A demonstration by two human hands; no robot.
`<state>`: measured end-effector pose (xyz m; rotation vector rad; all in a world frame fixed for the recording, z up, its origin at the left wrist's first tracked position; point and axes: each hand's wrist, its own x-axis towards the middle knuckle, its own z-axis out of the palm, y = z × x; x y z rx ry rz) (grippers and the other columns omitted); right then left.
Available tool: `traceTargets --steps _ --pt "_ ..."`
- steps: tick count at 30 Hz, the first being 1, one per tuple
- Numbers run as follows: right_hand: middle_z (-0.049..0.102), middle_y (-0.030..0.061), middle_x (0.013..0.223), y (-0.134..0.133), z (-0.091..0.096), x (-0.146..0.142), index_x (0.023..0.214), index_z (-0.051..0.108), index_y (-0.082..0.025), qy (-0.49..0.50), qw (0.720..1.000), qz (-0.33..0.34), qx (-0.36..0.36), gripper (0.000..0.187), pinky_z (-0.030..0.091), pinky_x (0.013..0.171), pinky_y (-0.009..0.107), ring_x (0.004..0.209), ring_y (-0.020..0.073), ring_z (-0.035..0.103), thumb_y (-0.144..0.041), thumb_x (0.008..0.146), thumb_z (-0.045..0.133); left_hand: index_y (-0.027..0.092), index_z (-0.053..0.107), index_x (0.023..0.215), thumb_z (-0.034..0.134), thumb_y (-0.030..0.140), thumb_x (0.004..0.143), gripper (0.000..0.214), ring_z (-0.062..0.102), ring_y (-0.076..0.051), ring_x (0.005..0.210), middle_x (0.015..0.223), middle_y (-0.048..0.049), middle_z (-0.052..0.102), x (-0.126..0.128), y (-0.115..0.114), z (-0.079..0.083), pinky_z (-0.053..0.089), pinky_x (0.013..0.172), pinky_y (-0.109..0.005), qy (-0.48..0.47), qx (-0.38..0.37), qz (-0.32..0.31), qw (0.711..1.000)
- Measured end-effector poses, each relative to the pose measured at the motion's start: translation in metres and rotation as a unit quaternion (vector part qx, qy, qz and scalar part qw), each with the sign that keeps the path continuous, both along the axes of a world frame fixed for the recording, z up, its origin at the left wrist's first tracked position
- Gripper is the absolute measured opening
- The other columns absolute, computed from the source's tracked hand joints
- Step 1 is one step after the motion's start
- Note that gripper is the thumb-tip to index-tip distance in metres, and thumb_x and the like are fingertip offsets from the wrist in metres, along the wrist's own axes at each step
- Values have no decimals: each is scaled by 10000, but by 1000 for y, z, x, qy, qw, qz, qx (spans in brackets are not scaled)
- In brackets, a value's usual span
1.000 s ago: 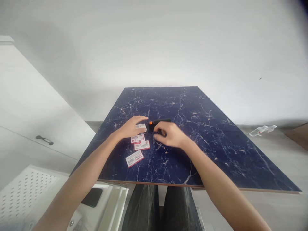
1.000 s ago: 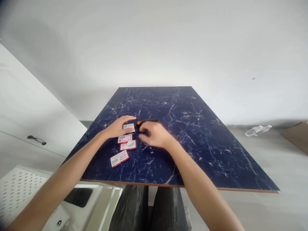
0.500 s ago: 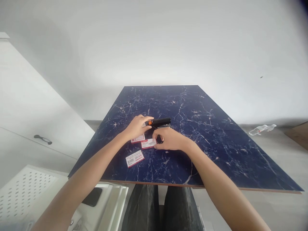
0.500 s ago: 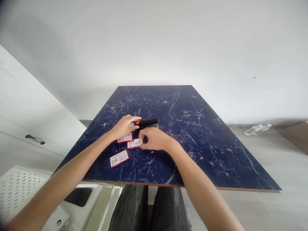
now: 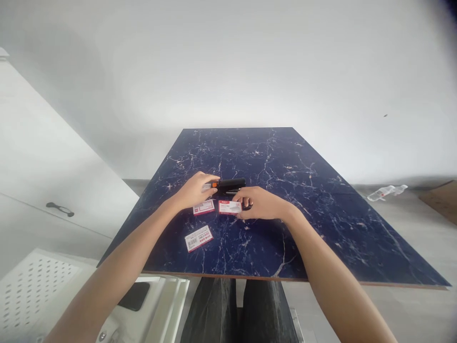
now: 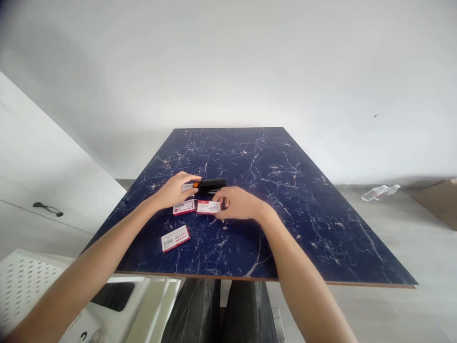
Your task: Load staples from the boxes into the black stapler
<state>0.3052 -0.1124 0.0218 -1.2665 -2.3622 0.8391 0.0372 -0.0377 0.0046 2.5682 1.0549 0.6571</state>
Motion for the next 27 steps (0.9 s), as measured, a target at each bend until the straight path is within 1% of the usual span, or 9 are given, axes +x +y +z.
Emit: traceTargets --steps 3,4,6,8,10,13,16,21,27 --pt "745 9 936 -1 4 -1 1056 730 -245 67 997 -11 -32 311 522 688 271 763 173 678 -279 747 727 219 699 1175 550 421 964 329 625 -268 1089 1158 -90 707 2 -7 7 484 984 -437 -88 7 -1 996" --pt "743 8 931 -2 6 -2 1071 721 -239 89 995 -11 -36 316 533 702 274 755 167 681 -276 757 715 213 704 1155 546 429 965 328 653 -254 1015 1113 -86 721 3 -10 9 509 938 -421 -127 -20 0 992" --pt "735 21 971 -3 7 -4 1094 706 -228 128 992 -18 -15 334 546 711 276 759 160 679 -281 764 709 210 693 1182 550 433 959 347 684 -221 862 1038 -78 738 5 -16 13 550 815 -376 -191 -122 -28 974" --pt "717 40 1016 -3 6 -5 1104 699 -221 155 986 -33 40 353 549 713 277 780 159 671 -273 755 719 213 667 1251 553 413 951 378 690 -196 757 1032 -77 744 7 -21 14 565 721 -348 -227 -245 -82 939" --pt "698 50 1029 -2 4 -6 1109 697 -218 173 980 -44 90 363 549 718 280 789 158 662 -250 748 722 213 653 1291 570 379 935 402 691 -182 707 1068 -90 741 9 -24 12 575 684 -344 -251 -340 -121 898" --pt "679 57 1048 -1 1 -7 1132 694 -224 189 973 -49 125 378 553 724 293 793 159 655 -233 755 714 223 647 1316 580 345 919 421 706 -184 751 1198 -110 715 11 -24 8 599 745 -374 -294 -414 -126 852" --pt "670 60 1042 -2 0 -8 1136 687 -226 197 970 -59 129 375 559 722 303 792 165 651 -245 762 720 256 645 1323 594 344 909 426 713 -196 851 1377 -104 633 11 -21 4 607 845 -409 -321 -439 -122 830" --pt "664 63 1065 -2 0 -8 1130 682 -222 206 969 -57 125 372 553 731 307 804 166 649 -289 771 750 274 677 1269 690 341 869 406 716 -192 884 1405 -86 619 10 -21 7 619 862 -406 -328 -430 -117 833" --pt "707 57 983 1 -1 -1 1143 658 -201 255 961 -100 28 355 499 638 274 742 159 644 -409 856 692 240 715 1141 745 296 843 304 721 -142 765 1369 -98 641 9 -22 15 636 801 -377 -327 -437 -109 831"
